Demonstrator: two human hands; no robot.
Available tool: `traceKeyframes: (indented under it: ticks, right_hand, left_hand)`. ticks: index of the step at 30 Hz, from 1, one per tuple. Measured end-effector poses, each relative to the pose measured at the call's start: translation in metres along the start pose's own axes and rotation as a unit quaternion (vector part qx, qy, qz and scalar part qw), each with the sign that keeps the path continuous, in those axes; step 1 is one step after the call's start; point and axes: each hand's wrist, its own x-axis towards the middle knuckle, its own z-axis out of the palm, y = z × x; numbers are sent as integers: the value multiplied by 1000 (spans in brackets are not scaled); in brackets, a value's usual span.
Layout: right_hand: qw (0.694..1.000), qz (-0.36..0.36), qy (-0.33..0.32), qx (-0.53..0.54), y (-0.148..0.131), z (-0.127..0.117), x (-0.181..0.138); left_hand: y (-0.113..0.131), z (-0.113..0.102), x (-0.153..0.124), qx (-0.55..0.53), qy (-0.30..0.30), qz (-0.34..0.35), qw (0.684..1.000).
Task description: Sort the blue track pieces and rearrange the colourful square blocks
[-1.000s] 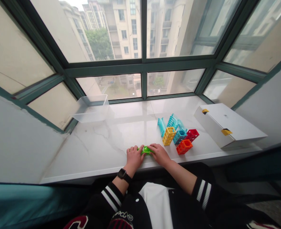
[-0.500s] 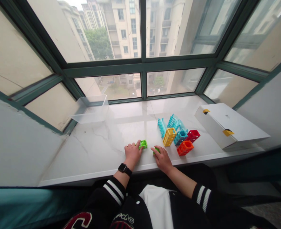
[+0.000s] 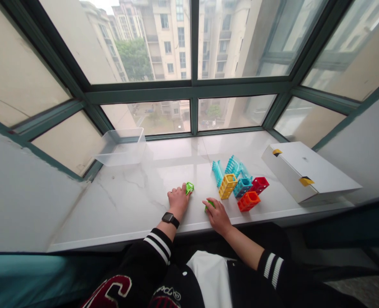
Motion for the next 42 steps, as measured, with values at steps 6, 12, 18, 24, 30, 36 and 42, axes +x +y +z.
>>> traceKeyframes:
  ticks: [6, 12, 18, 24, 30, 36, 42]
  right_hand:
    - [997, 27, -54, -48, -9, 1, 23]
    - [981, 31, -134, -136, -26, 12, 65]
    - [975, 67, -115, -177, -30, 27, 79]
    - [973, 84, -102, -188, -27, 31, 104]
    - [976, 63, -92, -188, -20, 29, 104]
    - [991, 55, -45, -112, -14, 21, 60]
    - [999, 15, -29, -35, -7, 14, 25]
  left_hand:
    - [-5, 1, -4, 0, 17, 29, 999]
    - [-11, -3, -12, 8, 9, 69, 998]
    - [-22, -4, -27, -7, 5, 71, 997]
    - [-39, -8, -53, -33, -5, 84, 996]
    - [-49, -8, -62, -55, -18, 121, 991]
    - [-43, -3, -55, -55, -2, 52, 997]
    - [-31, -3, -42, 7, 30, 19, 999]
